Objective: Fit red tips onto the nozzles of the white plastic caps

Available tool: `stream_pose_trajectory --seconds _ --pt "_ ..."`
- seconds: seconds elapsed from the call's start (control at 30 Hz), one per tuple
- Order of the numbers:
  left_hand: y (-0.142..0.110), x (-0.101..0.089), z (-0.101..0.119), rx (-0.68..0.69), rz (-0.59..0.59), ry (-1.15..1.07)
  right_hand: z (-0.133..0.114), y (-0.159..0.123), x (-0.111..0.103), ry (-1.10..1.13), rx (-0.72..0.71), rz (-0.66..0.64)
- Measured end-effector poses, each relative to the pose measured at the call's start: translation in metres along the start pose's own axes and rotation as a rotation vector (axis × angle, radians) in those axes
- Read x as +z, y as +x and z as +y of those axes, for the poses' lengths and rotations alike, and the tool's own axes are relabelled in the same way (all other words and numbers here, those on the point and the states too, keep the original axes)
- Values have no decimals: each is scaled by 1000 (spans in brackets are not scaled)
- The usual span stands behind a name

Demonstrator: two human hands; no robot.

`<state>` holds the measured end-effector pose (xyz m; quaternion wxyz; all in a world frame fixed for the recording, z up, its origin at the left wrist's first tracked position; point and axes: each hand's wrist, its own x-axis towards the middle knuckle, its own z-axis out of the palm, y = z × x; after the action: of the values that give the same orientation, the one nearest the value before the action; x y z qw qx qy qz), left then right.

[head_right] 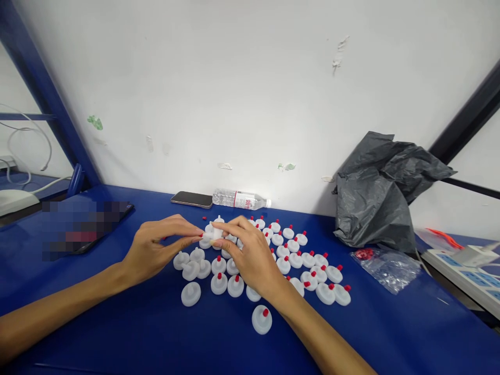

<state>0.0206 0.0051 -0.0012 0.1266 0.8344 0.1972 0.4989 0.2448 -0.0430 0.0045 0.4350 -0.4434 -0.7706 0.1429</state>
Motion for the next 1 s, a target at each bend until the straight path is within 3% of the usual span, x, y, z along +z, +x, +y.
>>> stream_pose_trajectory --seconds 0.07,0.2,0.27,0.47,0.63,0.77,0.9,1.0 --pt "0 -1 3 6 22 -2 0 0 -1 40 -9 -2" --pt "0 -2 7 8 27 -12 1 -3 1 215 37 -133" --pt "1 -2 8 -7 26 -17 1 -5 4 208 42 -122" --pt "1 -1 13 -60 43 -38 -3 -8 7 43 -83 3" --pt "-1 1 8 -61 22 -8 -6 -5 4 -69 -125 -56" --pt "1 3 3 -134 -30 8 -5 0 -5 -237 -116 -176" --pt "3 2 -1 -196 -79 5 2 4 -20 -434 -188 -92" --pt "2 1 -6 -150 -199 58 9 6 -27 -493 -240 -43"
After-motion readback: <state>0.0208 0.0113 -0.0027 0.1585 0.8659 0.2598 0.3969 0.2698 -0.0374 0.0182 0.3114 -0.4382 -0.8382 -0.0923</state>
